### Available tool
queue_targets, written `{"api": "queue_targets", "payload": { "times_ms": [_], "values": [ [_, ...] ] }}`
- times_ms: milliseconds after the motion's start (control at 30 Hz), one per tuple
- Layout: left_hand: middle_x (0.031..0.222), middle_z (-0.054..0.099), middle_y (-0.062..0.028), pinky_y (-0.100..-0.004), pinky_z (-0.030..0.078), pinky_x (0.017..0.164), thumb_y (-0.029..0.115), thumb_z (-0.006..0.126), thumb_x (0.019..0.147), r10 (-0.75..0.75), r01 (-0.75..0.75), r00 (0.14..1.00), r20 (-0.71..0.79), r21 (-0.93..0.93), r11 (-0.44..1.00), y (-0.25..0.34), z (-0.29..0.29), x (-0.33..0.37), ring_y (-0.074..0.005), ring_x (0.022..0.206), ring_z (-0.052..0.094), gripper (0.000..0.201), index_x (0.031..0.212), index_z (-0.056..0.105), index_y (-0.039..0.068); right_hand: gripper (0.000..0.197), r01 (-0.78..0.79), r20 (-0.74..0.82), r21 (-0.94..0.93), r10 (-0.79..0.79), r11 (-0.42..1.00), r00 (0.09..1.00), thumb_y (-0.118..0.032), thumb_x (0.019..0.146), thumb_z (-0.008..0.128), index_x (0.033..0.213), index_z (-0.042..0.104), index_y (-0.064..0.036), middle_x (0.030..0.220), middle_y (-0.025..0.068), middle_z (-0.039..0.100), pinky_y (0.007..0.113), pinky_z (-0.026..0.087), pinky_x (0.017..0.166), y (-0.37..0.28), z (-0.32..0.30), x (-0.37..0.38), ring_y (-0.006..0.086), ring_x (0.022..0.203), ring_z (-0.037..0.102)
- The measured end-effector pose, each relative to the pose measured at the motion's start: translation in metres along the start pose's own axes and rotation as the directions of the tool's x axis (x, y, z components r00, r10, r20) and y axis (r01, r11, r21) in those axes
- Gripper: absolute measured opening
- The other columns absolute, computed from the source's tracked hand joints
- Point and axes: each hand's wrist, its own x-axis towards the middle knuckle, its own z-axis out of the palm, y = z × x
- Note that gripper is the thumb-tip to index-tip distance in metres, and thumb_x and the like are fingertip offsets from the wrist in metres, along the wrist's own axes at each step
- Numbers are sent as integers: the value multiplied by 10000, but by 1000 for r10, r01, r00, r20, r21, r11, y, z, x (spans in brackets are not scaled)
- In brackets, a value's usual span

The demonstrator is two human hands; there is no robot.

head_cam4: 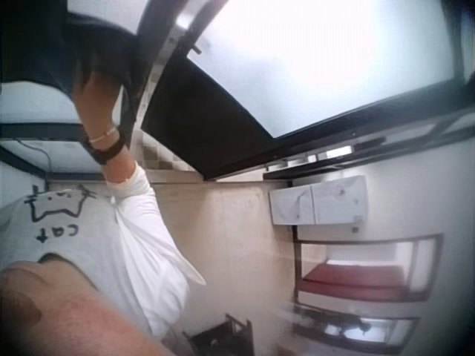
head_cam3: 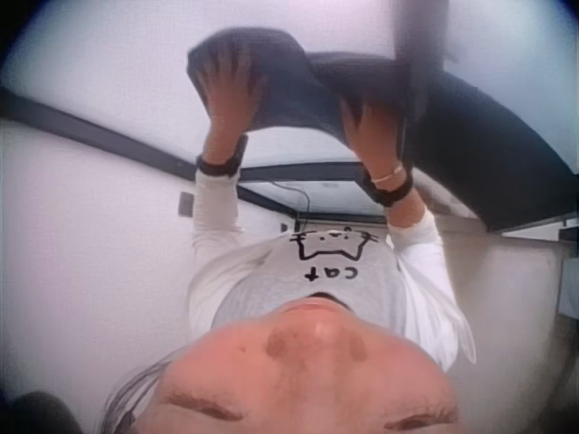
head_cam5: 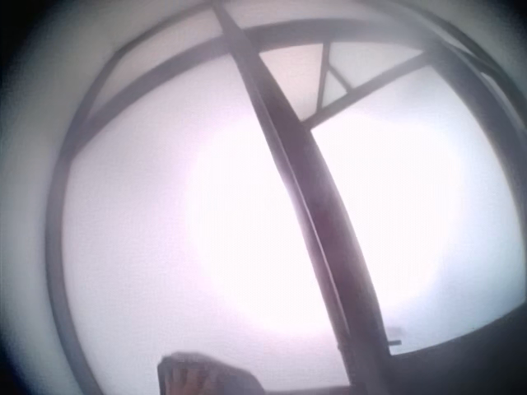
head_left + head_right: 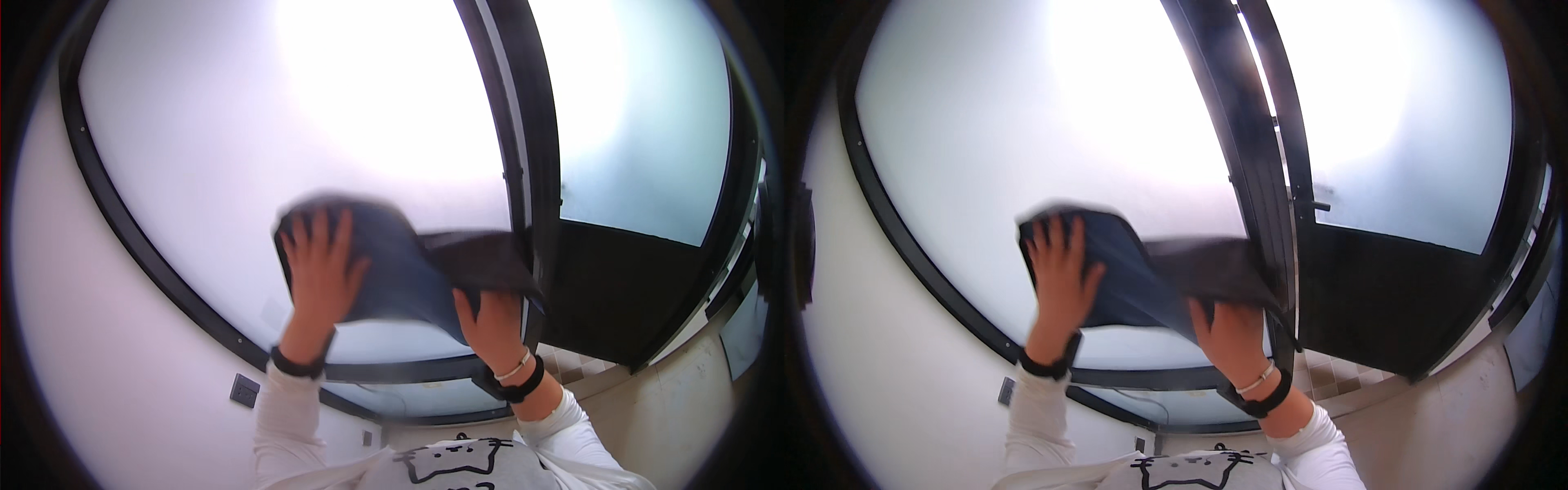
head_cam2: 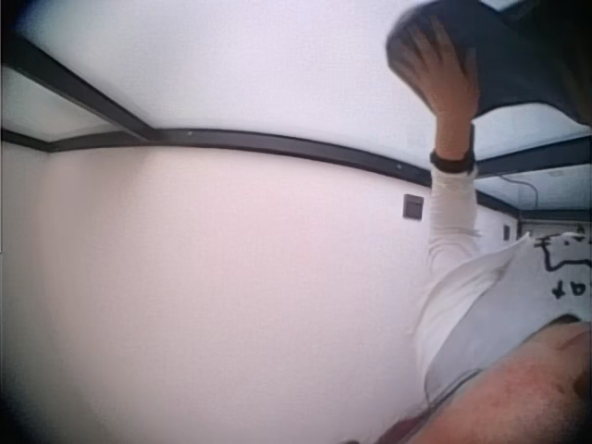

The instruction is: The person wipes the top and sides of a refrigerator with a cloth, then wipes the glass surface and frame of a bathroom door, and finally wipes the surface of a sink.

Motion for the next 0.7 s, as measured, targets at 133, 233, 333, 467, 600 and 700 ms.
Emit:
{"api": "queue_targets", "payload": {
  "times_ms": [133, 233, 333, 467, 600, 700],
  "values": [
    [1256, 358, -213, -634, 223, 934, 305, 607, 757, 47, -47, 999, 9, 9, 999, -6, 4, -25, -479, 1131, 317, 583, 1284, 422, 139, 315, 2, 13, -30, -1, 1000, 1000, -190, 785, 607, 1027, 545, 2, 994, 208, 554, 424, 396, 807, 6, -2, -4, 381, 907, 528],
    [1275, 350, -228, -600, 231, 953, 239, 562, 806, -52, 50, 995, -80, -24, 998, -23, -18, 10, -500, 1130, 323, 529, 1299, 396, 142, 331, 119, -53, -117, -126, 986, 991, -194, 776, 613, 1042, 544, -8, 1009, 209, 551, 416, 391, 818, -2, -4, 18, 380, 893, 529],
    [1376, 227, -237, -608, 156, 981, 219, 539, 813, -137, 130, 985, -103, -74, 989, -21, -28, 41, -499, 1231, 193, 577, 1340, 325, 123, 322, 153, -66, -42, -155, 987, 986, -199, 770, 616, 1031, 557, -20, 1013, 207, 555, 410, 388, 831, -21, -8, 52, 384, 881, 527],
    [1327, 297, -214, -674, 165, 931, 282, 593, 767, 87, -92, 994, -61, -71, 993, 11, -20, 39, -500, 1210, 222, 582, 1299, 396, 153, 286, 296, 46, -39, -294, 954, 955, -200, 725, 646, 953, 604, -34, 967, 183, 576, 427, 393, 839, -39, -7, 68, 362, 886, 536],
    [1246, 362, -204, -659, 195, 926, 286, 596, 758, 127, -121, 991, 53, -105, 987, -5, -18, 17, -482, 1162, 280, 565, 1282, 420, 169, 291, 366, 87, -96, -358, 926, 930, -184, 679, 669, 926, 623, -36, 936, 167, 587, 433, 404, 829, -30, -6, 57, 335, 879, 547],
    [1298, 325, -209, -601, 229, 949, 236, 585, 771, 16, -15, 1000, 12, -31, 999, -42, -24, 18, -468, 1169, 288, 565, 1296, 398, 139, 297, 279, 57, -30, -277, 960, 959, -182, 734, 650, 971, 591, -13, 973, 184, 575, 401, 408, 847, -22, -19, 65, 355, 915, 537]
  ]
}}
